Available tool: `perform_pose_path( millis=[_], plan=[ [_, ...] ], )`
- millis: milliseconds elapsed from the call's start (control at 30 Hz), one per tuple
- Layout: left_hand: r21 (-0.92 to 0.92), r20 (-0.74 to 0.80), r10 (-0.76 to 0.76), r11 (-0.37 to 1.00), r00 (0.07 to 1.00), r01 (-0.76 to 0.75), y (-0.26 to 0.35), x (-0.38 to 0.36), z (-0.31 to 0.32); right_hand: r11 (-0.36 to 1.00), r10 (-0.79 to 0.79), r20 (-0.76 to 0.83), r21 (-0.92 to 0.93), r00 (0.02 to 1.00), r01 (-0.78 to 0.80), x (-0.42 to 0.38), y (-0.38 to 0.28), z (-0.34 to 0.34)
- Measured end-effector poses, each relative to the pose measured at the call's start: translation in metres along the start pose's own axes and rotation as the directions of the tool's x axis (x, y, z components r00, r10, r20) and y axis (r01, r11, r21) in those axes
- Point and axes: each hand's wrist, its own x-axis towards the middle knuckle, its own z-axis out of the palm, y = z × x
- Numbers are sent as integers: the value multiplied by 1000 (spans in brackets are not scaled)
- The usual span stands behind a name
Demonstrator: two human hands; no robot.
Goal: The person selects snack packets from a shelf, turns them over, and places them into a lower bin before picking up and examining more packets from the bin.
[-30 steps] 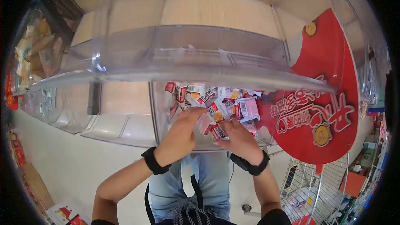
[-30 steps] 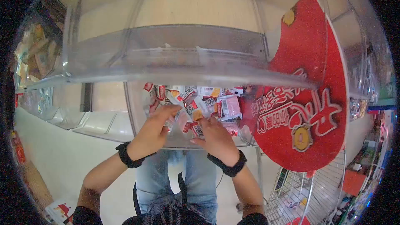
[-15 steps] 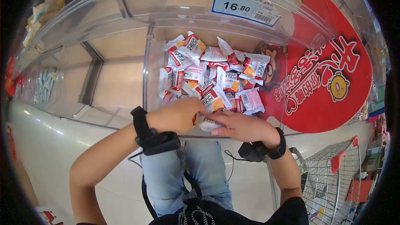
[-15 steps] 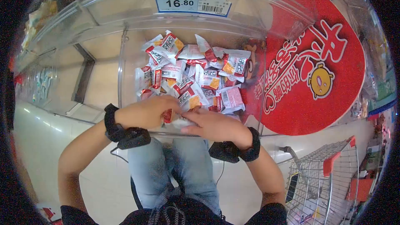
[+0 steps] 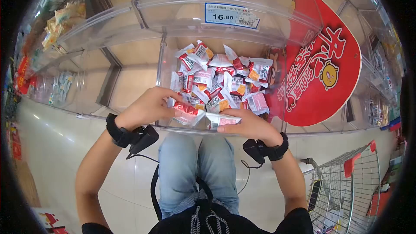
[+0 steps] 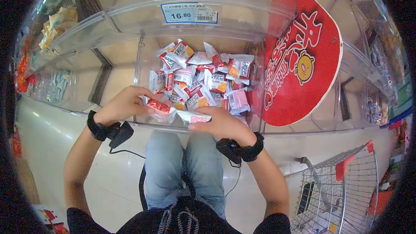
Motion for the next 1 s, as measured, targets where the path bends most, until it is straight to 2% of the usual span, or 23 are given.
perform_pose_path(
  millis=[33, 67, 133, 167, 233, 267, 300, 367, 433, 500, 567, 633, 700, 833, 900, 967, 1000],
  plan=[
    [4, -6, 0, 1000, 1000, 0, -2, -3, -1, 995, 35, -35, 89, 999, -32, -1, -2, 0],
    [-18, -22, -3, 1000, 1000, 3, -1, -6, -3, 996, 29, -35, 87, 999, -26, -2, -3, 1],
    [-46, -44, -6, 999, 999, 4, 5, -13, -5, 986, -79, -277, -164, 958, 34, -6, -5, 1],
    [-29, -77, 35, 999, 996, -37, 6, -16, -6, 985, -82, -273, -169, 959, 36, -8, -11, 1],
    [-15, -112, 73, 997, 991, -75, 5, -19, -6, 977, 211, -451, 126, 867, -172, -13, -28, 1],
    [-148, -139, 68, 985, 988, -88, 2, -19, -6, 975, 41, -529, 206, 848, 81, -9, -16, 2],
    [-277, -165, 59, 955, 985, -104, 0, -19, -6, 976, 40, -526, 205, 850, 81, -10, -19, 1],
    [-325, -192, 68, 937, 979, -129, -2, -19, -6, 927, 121, -575, 357, 809, 114, -13, -27, -3],
    [-369, -216, 84, 915, 973, -161, -3, -17, -4, 916, 113, -579, 375, 808, 140, -12, -23, -2],
    [-509, -225, 29, 849, 974, -143, -6, -15, 1, 769, 146, -573, 578, 806, 271, -10, -28, 3],
    [-555, -248, 28, 815, 968, -165, -9, -13, 10, 724, 153, -530, 635, 834, 270, -13, -43, 5],
    [-595, -275, 29, 780, 961, -194, -7, -13, 19, 624, 166, -505, 719, 847, 306, -14, -51, 9],
    [-694, -281, 42, 681, 959, -233, -5, -14, 29, 657, 136, -555, 670, 821, 344, -12, -51, 18],
    [-698, -381, 75, 631, 922, -340, 1, -15, 44, 685, 100, -623, 608, 776, 401, -16, -49, 28],
    [-705, -380, 72, 623, 922, -339, 5, -19, 45, 662, 97, -606, 631, 790, 403, -16, -52, 31],
    [-759, -377, 45, 558, 925, -336, 8, -22, 46, 639, 94, -591, 653, 801, 406, -16, -53, 34],
    [-760, -379, 43, 556, 924, -337, 8, -25, 47, 650, 92, -635, 622, 767, 437, -15, -54, 37]
  ],
)
